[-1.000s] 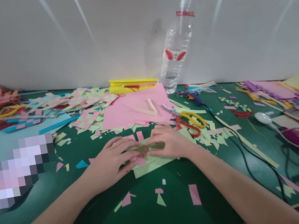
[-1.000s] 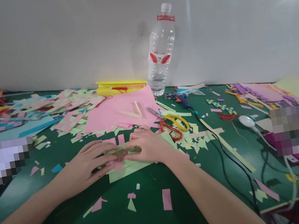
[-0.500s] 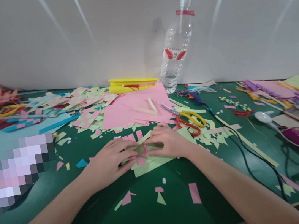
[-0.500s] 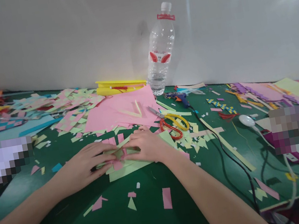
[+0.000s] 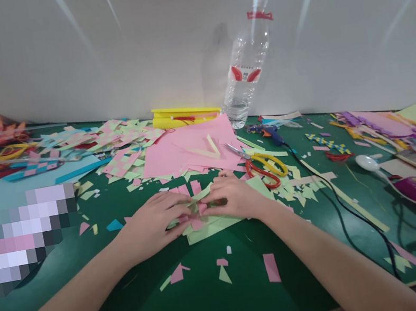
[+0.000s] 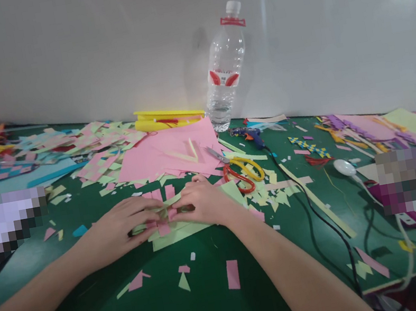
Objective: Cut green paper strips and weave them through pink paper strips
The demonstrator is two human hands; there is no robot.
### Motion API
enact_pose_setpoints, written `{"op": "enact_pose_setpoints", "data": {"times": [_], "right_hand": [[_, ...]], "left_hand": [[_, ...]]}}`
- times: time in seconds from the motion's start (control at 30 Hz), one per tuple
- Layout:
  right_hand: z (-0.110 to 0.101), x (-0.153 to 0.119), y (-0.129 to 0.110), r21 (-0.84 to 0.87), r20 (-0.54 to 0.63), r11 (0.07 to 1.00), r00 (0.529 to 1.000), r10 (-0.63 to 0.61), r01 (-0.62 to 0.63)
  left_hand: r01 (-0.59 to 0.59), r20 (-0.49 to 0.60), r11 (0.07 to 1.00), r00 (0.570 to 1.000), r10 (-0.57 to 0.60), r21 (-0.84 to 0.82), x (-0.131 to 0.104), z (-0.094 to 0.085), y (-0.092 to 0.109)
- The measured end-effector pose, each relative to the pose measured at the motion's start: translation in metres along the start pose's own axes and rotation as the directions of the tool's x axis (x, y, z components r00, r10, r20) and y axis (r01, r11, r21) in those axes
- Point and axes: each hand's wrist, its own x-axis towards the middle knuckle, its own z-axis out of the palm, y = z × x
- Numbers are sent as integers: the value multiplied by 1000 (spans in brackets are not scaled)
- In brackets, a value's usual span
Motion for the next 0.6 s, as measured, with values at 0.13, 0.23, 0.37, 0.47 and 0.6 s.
{"op": "enact_pose_setpoints", "data": {"times": [0.13, 0.23, 0.37, 0.47, 0.6], "right_hand": [[0, 0, 0, 8, -10, 1000, 1000, 5, -5], [1, 0, 0, 6, -17, 1000, 1000, 6, -6], [1, 0, 0, 10, -23, 1000, 1000, 3, -2], [0, 0, 0, 8, -14, 1000, 1000, 8, -8], [0, 0, -1, -6, -16, 1000, 1000, 8, -9]], "left_hand": [[-14, 9, 1000, 1000, 14, 14, 0, 1, 0], [-29, 5, 999, 1000, 29, 35, 0, 1, -1], [-33, 9, 998, 999, 33, 46, 0, 1, -2], [-36, 6, 998, 999, 36, 45, 1, 1, -1], [-43, 7, 998, 999, 43, 54, 2, 0, -1]]}}
